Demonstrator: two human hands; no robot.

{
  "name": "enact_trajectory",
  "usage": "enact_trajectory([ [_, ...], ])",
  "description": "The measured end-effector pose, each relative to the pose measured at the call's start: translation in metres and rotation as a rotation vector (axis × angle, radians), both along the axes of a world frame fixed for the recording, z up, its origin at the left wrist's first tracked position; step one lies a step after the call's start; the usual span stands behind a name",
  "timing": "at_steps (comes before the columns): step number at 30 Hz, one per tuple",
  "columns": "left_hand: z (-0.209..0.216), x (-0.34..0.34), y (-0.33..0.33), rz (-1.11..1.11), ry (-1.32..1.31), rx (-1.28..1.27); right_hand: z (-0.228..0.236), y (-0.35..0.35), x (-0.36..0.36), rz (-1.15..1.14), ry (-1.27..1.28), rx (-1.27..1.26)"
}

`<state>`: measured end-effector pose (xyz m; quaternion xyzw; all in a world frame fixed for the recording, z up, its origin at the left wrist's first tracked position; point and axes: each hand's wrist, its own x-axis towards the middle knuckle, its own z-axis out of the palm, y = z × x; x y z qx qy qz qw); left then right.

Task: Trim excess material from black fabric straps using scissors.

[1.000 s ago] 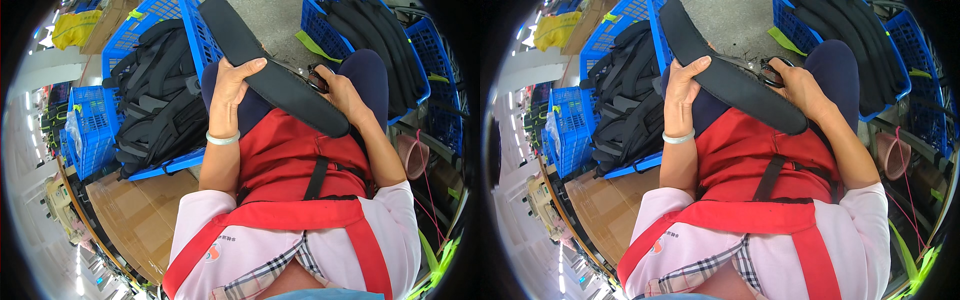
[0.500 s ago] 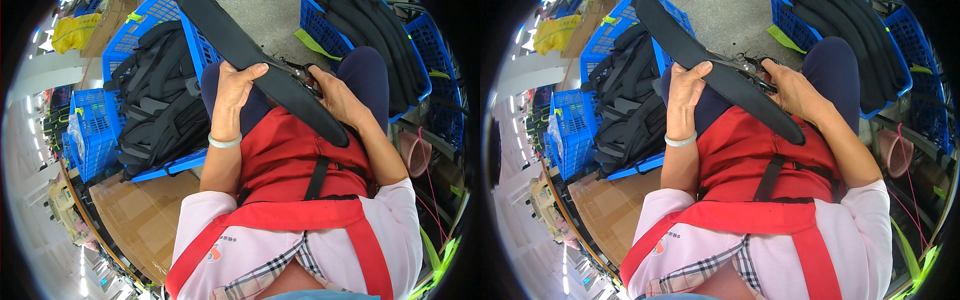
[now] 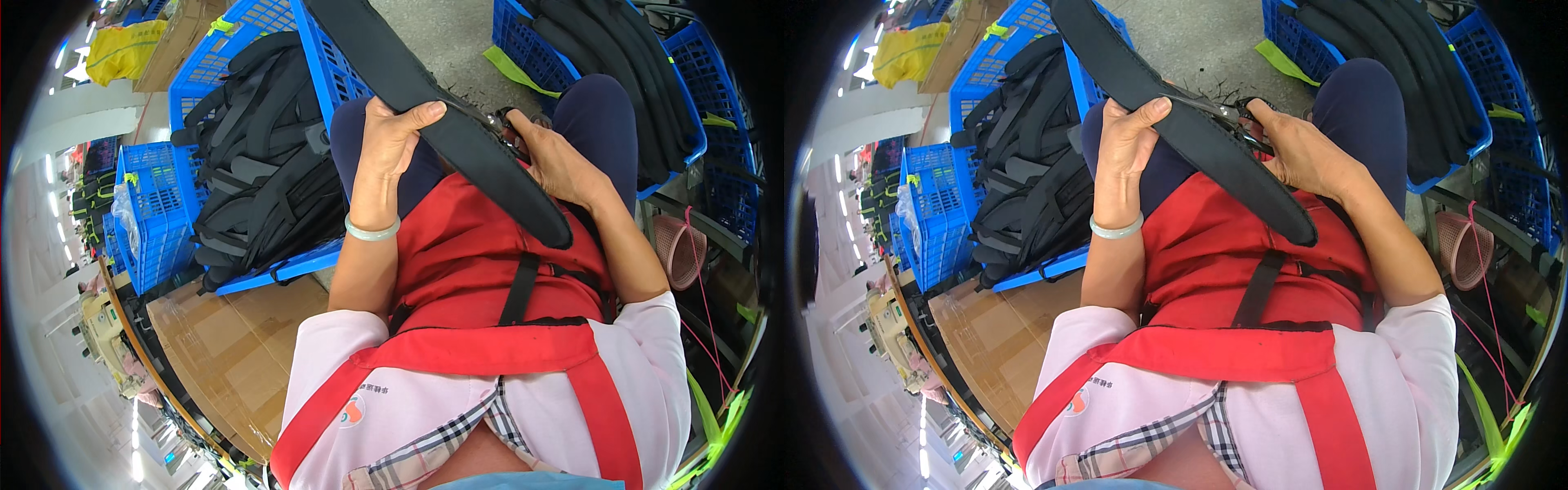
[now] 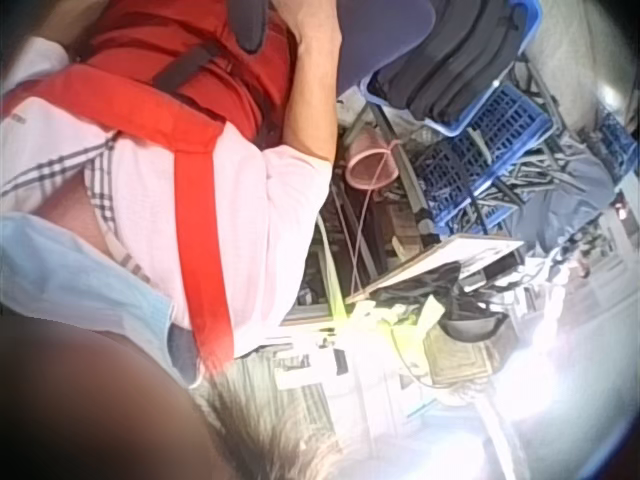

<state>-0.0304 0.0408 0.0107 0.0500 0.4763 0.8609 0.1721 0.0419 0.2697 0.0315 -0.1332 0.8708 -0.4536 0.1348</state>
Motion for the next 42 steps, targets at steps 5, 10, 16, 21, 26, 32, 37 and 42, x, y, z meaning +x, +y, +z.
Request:
enact_trajectory([
  [5, -0.002, -0.002, 0.002, 0.009, -0.001, 0.011, -0.018, 0.001, 0.001, 0.007, 0.036, 0.067],
  [10, -0.003, 0.0, 0.002, -0.007, -0.007, 0.021, -0.019, -0.002, -0.001, -0.015, 0.078, 0.075],
  [16, 0.0, 0.003, 0.006, 0.081, -0.071, 0.057, -0.011, -0.001, -0.003, -0.05, 0.03, 0.038],
  [21, -0.002, -0.002, 0.0, 0.057, -0.122, 0.099, -0.022, 0.002, -0.003, -0.051, -0.015, 0.1],
  [26, -0.005, 0.0, 0.005, 0.042, -0.08, 0.154, -0.015, -0.001, -0.002, -0.086, 0.004, 0.024],
  [32, -0.006, 0.002, 0.01, 0.055, -0.053, 0.156, -0.015, -0.008, -0.004, -0.093, -0.014, 0.099],
  [37, -0.003, 0.002, 0.01, 0.064, -0.062, 0.174, -0.02, -0.008, -0.004, -0.09, -0.044, 0.152],
  [42, -0.004, 0.008, 0.014, 0.012, -0.027, 0.131, -0.019, -0.007, -0.003, -0.115, 0.13, 0.074],
])
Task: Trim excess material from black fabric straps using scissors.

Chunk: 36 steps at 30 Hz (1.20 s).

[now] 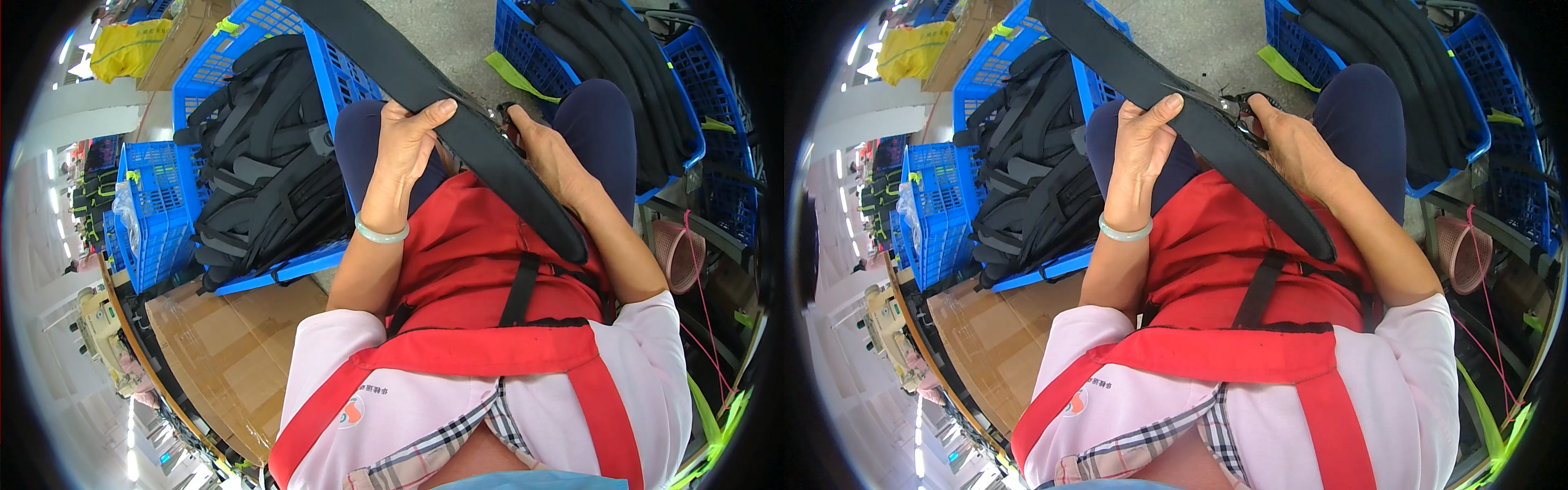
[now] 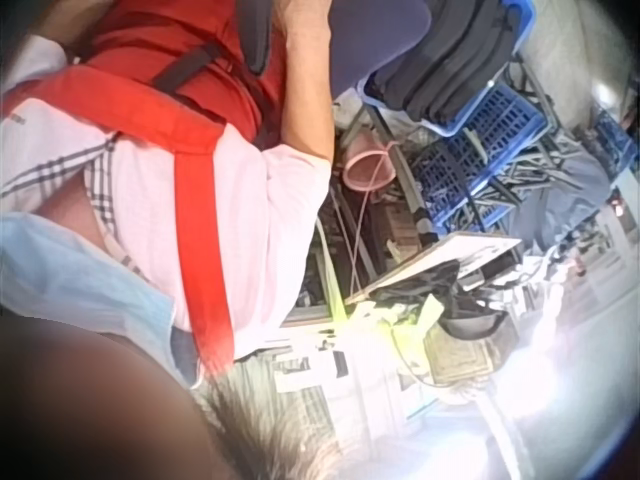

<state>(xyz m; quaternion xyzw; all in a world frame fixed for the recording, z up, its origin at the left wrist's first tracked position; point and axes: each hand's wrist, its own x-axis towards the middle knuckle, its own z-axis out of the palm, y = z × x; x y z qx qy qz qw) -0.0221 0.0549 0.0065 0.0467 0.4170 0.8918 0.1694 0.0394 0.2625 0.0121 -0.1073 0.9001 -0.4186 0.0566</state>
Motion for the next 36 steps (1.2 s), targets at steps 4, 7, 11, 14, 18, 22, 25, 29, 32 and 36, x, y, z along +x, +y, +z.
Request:
enact_trajectory([
  [4, 0.002, 0.001, 0.002, 0.038, -0.046, 0.041, 0.009, -0.003, 0.0, 0.037, -0.092, 0.002],
  [7, -0.001, 0.001, 0.001, 0.03, -0.062, 0.063, 0.007, -0.003, 0.0, 0.033, -0.125, -0.022],
  [11, 0.0, 0.001, 0.0, 0.004, -0.095, 0.093, 0.008, 0.002, -0.002, 0.061, -0.113, -0.064],
  [14, 0.001, 0.0, -0.002, 0.003, -0.099, 0.083, 0.006, 0.003, 0.0, 0.065, -0.04, -0.115],
  [18, 0.0, 0.002, -0.001, -0.002, -0.077, 0.077, 0.014, 0.004, -0.002, 0.109, -0.124, -0.12],
  [22, -0.001, 0.001, 0.001, 0.013, -0.079, 0.066, 0.016, 0.002, -0.001, 0.09, -0.19, -0.11],
  [25, -0.002, 0.001, 0.001, 0.019, -0.091, 0.074, 0.016, 0.001, 0.0, 0.084, -0.219, -0.124],
  [29, -0.003, 0.002, 0.0, 0.01, -0.083, 0.089, 0.001, 0.002, 0.001, 0.08, -0.196, -0.203],
  [32, -0.002, 0.002, 0.001, -0.015, -0.091, 0.081, 0.003, 0.006, 0.002, 0.09, -0.169, -0.212],
  [36, 0.002, 0.003, 0.002, -0.037, -0.085, 0.062, -0.01, 0.015, 0.002, 0.156, -0.006, -0.197],
])
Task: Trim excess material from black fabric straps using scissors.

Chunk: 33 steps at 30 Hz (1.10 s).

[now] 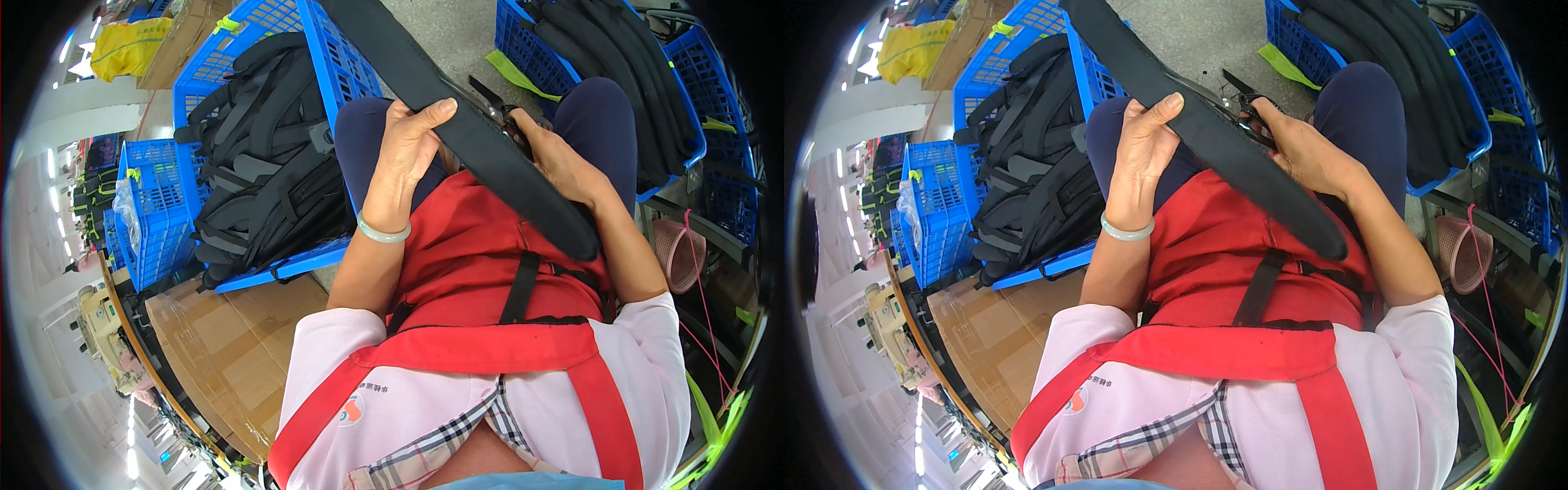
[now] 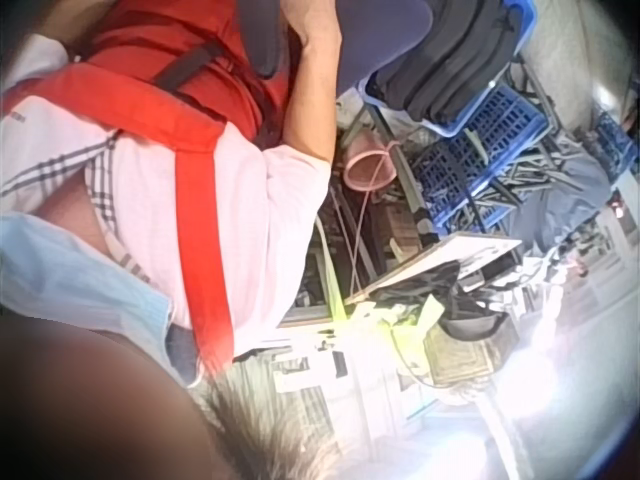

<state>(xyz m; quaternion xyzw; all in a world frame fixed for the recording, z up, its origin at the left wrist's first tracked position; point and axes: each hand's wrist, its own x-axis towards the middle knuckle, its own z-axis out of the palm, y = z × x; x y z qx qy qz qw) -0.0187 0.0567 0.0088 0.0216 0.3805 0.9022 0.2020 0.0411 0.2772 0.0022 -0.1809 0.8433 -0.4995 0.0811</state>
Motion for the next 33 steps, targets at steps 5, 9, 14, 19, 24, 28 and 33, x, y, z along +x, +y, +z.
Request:
enact_trajectory([
  [5, -0.002, -0.002, -0.008, -0.006, -0.016, -0.011, 0.016, 0.0, 0.001, 0.082, -0.132, 0.058],
  [9, -0.004, 0.0, -0.001, 0.015, -0.012, 0.023, 0.021, -0.007, -0.001, 0.018, -0.2, 0.105],
  [14, -0.003, -0.001, -0.003, 0.008, 0.002, 0.019, 0.022, -0.015, 0.001, -0.026, -0.157, 0.12],
  [19, -0.006, 0.0, 0.0, 0.006, -0.013, 0.04, 0.002, -0.015, 0.003, -0.059, -0.125, -0.042],
  [24, -0.001, -0.011, -0.014, -0.01, -0.07, 0.107, 0.001, -0.012, 0.003, -0.08, -0.094, -0.029],
  [28, -0.001, -0.016, -0.014, 0.042, -0.017, 0.046, 0.004, -0.013, 0.003, -0.065, -0.26, 0.046],
  [33, -0.003, -0.004, -0.003, 0.039, 0.001, -0.013, 0.017, -0.021, 0.001, -0.083, -0.102, 0.071],
])
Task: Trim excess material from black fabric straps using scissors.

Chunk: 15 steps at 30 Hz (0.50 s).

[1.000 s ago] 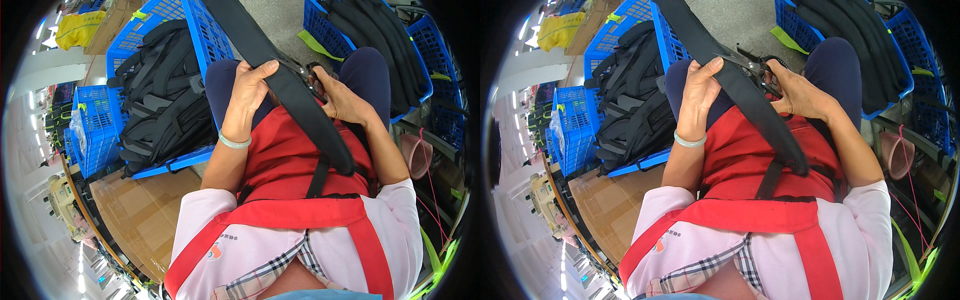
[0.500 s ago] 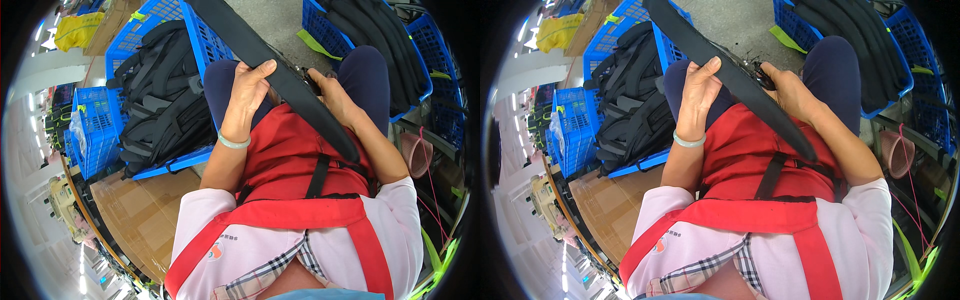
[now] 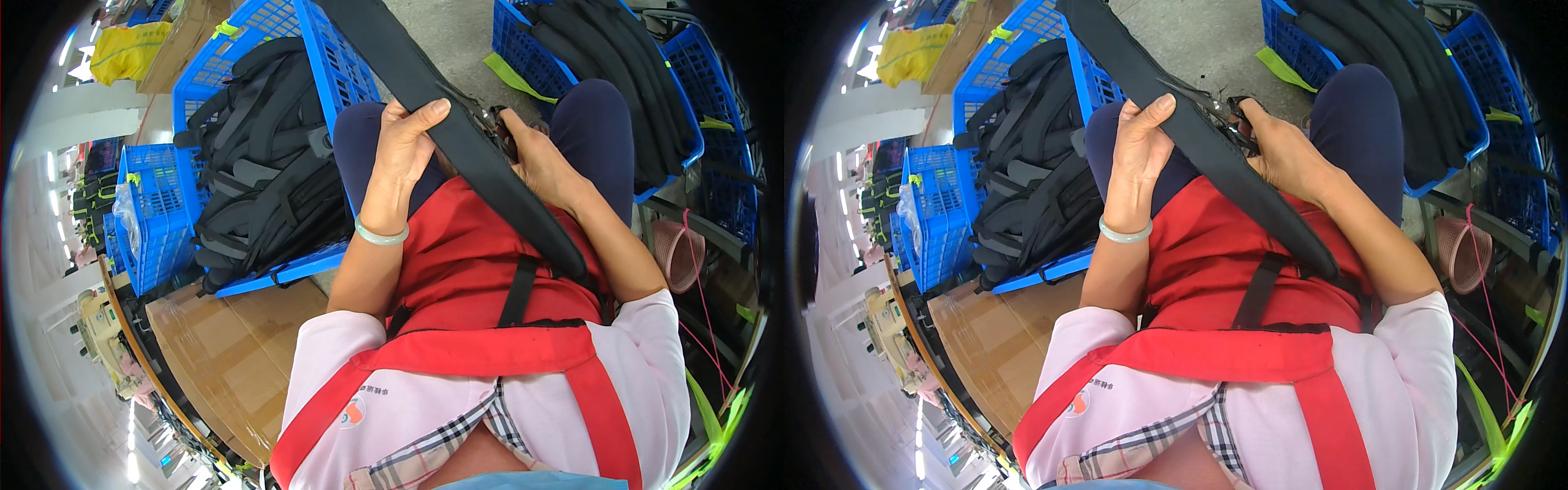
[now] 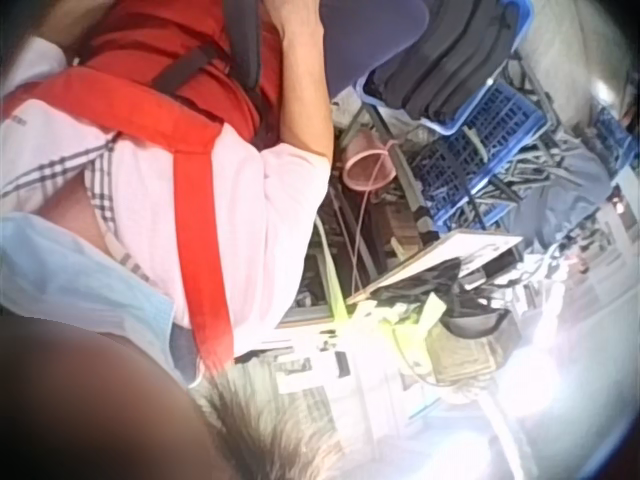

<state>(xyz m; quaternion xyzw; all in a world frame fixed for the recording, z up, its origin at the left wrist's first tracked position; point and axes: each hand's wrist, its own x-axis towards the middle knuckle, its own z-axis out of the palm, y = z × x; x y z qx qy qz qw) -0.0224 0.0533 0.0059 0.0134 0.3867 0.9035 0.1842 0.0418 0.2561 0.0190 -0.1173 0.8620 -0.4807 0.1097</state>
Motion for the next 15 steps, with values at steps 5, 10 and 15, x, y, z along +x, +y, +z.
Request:
enact_trajectory([
  [5, 0.0, 0.004, 0.004, -0.009, -0.016, 0.033, 0.003, 0.001, -0.001, 0.028, -0.031, -0.038],
  [10, 0.003, -0.013, -0.017, -0.011, -0.035, 0.066, 0.011, -0.001, -0.003, 0.073, -0.171, -0.031],
  [15, -0.006, -0.008, -0.013, -0.032, 0.006, 0.018, 0.008, 0.004, 0.002, 0.063, -0.057, 0.008],
])
